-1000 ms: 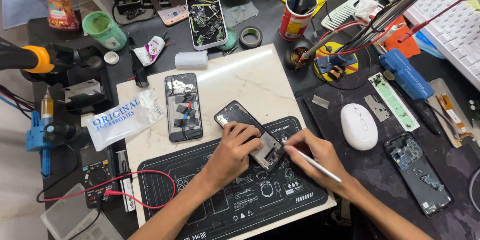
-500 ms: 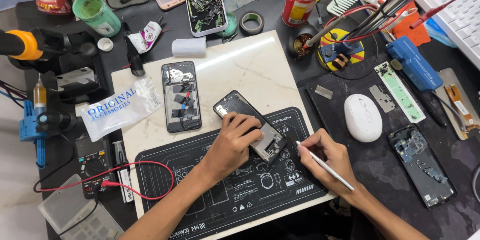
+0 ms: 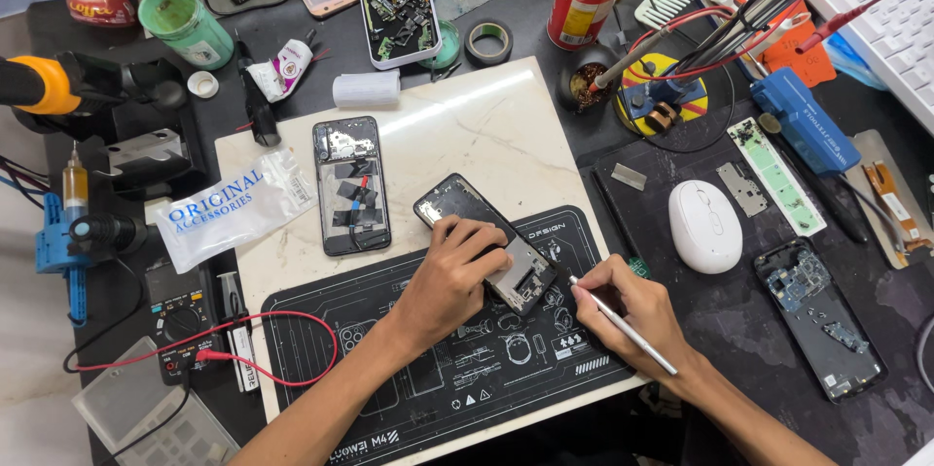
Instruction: The person uses a thin metal pry tool to carefully detach internal components and the screen frame from a disassembled smartphone on a repair bench.
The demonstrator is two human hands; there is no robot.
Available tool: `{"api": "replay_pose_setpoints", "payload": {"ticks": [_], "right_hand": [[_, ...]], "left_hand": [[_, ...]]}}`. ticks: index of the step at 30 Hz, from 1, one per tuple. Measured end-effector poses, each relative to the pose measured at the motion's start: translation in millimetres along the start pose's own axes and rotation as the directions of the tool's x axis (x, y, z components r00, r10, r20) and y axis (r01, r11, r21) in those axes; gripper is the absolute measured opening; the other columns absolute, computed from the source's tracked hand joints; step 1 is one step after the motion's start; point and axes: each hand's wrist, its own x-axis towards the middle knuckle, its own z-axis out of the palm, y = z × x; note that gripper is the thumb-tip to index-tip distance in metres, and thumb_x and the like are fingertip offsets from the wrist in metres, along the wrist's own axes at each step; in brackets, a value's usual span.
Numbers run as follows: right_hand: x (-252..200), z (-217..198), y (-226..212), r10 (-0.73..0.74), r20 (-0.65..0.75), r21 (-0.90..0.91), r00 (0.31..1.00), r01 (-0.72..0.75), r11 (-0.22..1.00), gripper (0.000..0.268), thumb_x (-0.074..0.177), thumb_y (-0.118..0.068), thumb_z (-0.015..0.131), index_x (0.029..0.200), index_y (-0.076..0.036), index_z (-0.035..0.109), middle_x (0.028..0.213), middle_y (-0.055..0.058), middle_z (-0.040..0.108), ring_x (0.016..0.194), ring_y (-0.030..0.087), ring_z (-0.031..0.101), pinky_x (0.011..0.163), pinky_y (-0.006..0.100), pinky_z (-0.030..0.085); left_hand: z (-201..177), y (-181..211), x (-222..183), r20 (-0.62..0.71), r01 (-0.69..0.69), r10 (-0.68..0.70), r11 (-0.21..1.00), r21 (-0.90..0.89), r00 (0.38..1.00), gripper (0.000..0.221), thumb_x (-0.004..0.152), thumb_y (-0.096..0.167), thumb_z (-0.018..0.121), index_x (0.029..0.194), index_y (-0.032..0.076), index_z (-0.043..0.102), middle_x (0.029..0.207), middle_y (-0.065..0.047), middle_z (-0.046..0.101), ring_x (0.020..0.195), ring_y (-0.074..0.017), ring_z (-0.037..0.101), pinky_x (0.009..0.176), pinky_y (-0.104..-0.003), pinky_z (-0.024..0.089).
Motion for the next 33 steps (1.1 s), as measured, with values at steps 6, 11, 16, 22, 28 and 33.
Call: {"api": "replay_pose_setpoints", "payload": {"ticks": [6,11,16,22,28,33], "right_hand": [[2,1,-6,-0.008,0.010,-0.053,1.000,0.008,0.999,0.014,0.086,-0.013,0.072,0.092,-0.002,0.065,0.073,0.004,0.071,0.054,0.008,0.065,0.046,0.024,0.049],[15,3,-13,-0.106,0.039,-0.081,0.994,0.108,0.991,0.012,0.087,-0.010,0.072,0.090,-0.002,0.065,0.074,0.005,0.069,0.054,0.010,0.064,0.046,0.025,0.049],[26,3,-20,-0.169,0.049,-0.092,0.984,0.173,0.981,0.013,0.087,-0.009,0.073,0.090,0.000,0.063,0.075,0.006,0.068,0.059,0.010,0.067,0.049,0.025,0.050],[25,0,-19,-0.091,0.057,-0.073,0.994,0.095,0.993,0.012,0.087,-0.011,0.073,0.090,-0.001,0.066,0.072,0.005,0.070,0.056,0.010,0.066,0.049,0.025,0.050],[24,1,-11,-0.073,-0.039,0.013,0.997,0.074,0.997,0.011,0.088,-0.010,0.072,0.093,-0.001,0.067,0.075,0.003,0.070,0.059,0.006,0.062,0.051,0.022,0.049],[23,2,-9,-0.034,-0.085,0.066,0.996,0.040,0.997,0.008,0.090,-0.009,0.071,0.094,-0.003,0.069,0.072,0.000,0.066,0.057,0.003,0.054,0.049,0.021,0.042]], "left_hand": [[-2,1,1,0.005,0.003,-0.003,1.000,0.000,1.000,0.030,0.070,-0.017,0.066,0.091,0.004,0.069,0.111,-0.007,0.068,0.113,-0.0248,0.062,0.103,-0.045,0.043],[-2,2,1,-0.005,-0.004,0.004,1.000,-0.007,1.000,0.030,0.070,-0.016,0.066,0.092,0.004,0.068,0.111,-0.007,0.067,0.113,-0.0251,0.062,0.103,-0.045,0.043],[-4,1,2,-0.007,0.001,-0.002,0.999,-0.038,1.000,0.029,0.071,-0.016,0.067,0.093,0.003,0.067,0.108,-0.006,0.066,0.111,-0.0246,0.062,0.100,-0.043,0.043],[-7,3,3,0.000,-0.014,0.014,1.000,-0.017,1.000,0.032,0.069,-0.016,0.065,0.095,0.003,0.067,0.110,-0.009,0.066,0.111,-0.0266,0.062,0.100,-0.044,0.043],[-3,2,2,-0.028,-0.054,0.057,0.996,0.077,0.998,0.034,0.073,-0.016,0.062,0.103,-0.001,0.068,0.116,-0.016,0.064,0.121,-0.0319,0.060,0.103,-0.048,0.044],[-1,1,0,-0.020,-0.029,0.033,0.984,0.174,0.999,0.042,0.074,-0.014,0.061,0.114,-0.001,0.070,0.121,-0.017,0.067,0.126,-0.0344,0.059,0.109,-0.051,0.044]]}}
